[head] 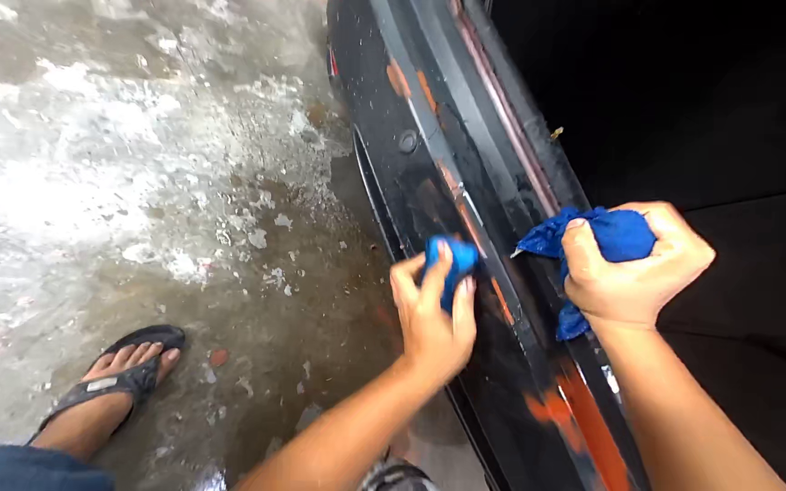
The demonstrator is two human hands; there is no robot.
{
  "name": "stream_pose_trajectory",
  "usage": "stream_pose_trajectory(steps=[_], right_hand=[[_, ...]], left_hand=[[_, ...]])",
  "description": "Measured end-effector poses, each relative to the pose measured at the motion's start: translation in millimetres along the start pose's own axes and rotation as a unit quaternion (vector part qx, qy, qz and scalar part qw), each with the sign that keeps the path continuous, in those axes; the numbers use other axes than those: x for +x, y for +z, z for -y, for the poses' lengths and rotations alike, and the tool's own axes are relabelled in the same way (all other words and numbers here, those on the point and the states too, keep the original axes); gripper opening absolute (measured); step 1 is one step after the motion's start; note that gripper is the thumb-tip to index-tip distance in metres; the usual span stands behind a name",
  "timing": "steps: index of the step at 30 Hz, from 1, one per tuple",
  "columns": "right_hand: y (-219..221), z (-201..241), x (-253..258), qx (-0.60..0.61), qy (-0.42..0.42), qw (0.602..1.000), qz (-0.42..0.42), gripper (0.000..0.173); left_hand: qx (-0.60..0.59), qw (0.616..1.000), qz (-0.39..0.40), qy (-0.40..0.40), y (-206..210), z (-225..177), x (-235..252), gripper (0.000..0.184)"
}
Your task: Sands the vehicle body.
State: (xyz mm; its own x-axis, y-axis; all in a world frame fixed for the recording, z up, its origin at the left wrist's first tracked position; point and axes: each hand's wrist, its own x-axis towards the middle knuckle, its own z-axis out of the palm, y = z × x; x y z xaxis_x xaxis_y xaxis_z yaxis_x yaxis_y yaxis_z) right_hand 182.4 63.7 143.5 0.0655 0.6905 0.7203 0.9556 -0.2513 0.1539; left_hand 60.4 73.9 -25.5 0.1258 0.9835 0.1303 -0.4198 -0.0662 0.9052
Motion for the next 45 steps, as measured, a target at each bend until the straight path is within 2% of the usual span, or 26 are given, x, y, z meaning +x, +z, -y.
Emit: stream_pose_trajectory(steps=[2,3,5,7,9,12,13,14,16,17,19,21,23,24,26,28,32,34,36,38,40,43,45], right_hand=[[1,-3,-4,0.007,-0.012,1.000,-0.001,0.033],[1,-1,-7,0.004,-0.010,1.000,-0.005,0.032],[0,4,-7,-0.006,0.003,1.000,-0.002,0.031],[2,6,-4,-0.007,0.004,1.000,-0.010,0.031],[4,4,-3,-0.010,-0.004,1.000,-0.017,0.031],[3,-2,-8,-0.004,-0.029,0.999,-0.016,0.033],[2,-1,-10,0.000,-0.027,0.999,-0.017,0.032],[2,0,-10,0.003,-0.025,1.000,-0.018,0.031],[0,3,-9,0.003,-0.015,1.000,-0.011,0.031],[0,4,-8,-0.002,-0.007,1.000,-0.009,0.031],[2,3,-5,-0.005,-0.009,1.000,-0.015,0.031],[1,-5,-6,0.002,-0.037,0.999,-0.012,0.034],[-2,-2,-14,0.006,-0.039,0.999,-0.003,0.033],[-1,0,-11,0.008,-0.037,0.999,-0.002,0.032],[-3,4,-7,0.004,-0.021,1.000,0.004,0.030],[-1,6,-3,-0.010,-0.007,1.000,0.004,0.028],[-5,-2,3,-0.043,-0.034,0.997,0.061,0.031],[-5,1,3,-0.057,-0.032,0.995,0.072,0.030],[-7,5,5,-0.071,-0.023,0.994,0.077,0.030],[-6,8,8,-0.083,-0.014,0.994,0.071,0.031],[-2,7,6,-0.094,-0.011,0.994,0.050,0.032],[-1,-1,0,-0.083,-0.030,0.996,0.031,0.034],[0,1,-4,-0.072,-0.027,0.997,0.024,0.030]], left_hand=[[-0.024,0.998,-0.048,-0.043,10,-10,31,0.051],[-0.019,0.997,-0.047,-0.055,10,-13,31,0.055],[0.001,0.999,-0.013,-0.053,4,-16,-3,0.058],[-0.011,0.999,-0.010,-0.031,5,-4,-35,0.050],[-0.011,0.999,-0.035,-0.017,12,-2,-10,0.042],[-0.032,0.989,-0.131,-0.053,27,-13,67,0.044],[-0.029,0.989,-0.132,-0.056,28,-15,68,0.044],[-0.013,0.994,-0.105,-0.041,22,-17,53,0.046],[0.021,0.999,-0.026,-0.004,6,-16,-10,0.046],[0.018,1.000,-0.014,0.008,5,-8,-27,0.043],[0.005,0.999,-0.043,0.007,12,-1,-1,0.036],[-0.017,0.992,-0.118,-0.029,25,-12,64,0.041],[-0.011,0.990,-0.133,-0.039,26,-18,84,0.045],[-0.007,0.994,-0.105,-0.019,21,-21,70,0.047],[0.012,1.000,-0.022,0.014,7,-15,6,0.048],[-0.007,1.000,-0.011,0.016,10,0,-24,0.041],[-0.055,0.991,-0.113,-0.041,30,-18,53,0.044],[-0.060,0.991,-0.108,-0.059,27,-23,54,0.047],[-0.039,0.997,-0.029,-0.054,11,-26,-6,0.050],[-0.053,0.997,-0.016,-0.045,11,-13,-53,0.042],[-0.068,0.995,-0.044,-0.056,19,-11,-32,0.037],[-0.077,0.985,-0.122,-0.092,32,-21,44,0.045],[-0.058,0.989,-0.119,-0.073,28,-20,49,0.046]])
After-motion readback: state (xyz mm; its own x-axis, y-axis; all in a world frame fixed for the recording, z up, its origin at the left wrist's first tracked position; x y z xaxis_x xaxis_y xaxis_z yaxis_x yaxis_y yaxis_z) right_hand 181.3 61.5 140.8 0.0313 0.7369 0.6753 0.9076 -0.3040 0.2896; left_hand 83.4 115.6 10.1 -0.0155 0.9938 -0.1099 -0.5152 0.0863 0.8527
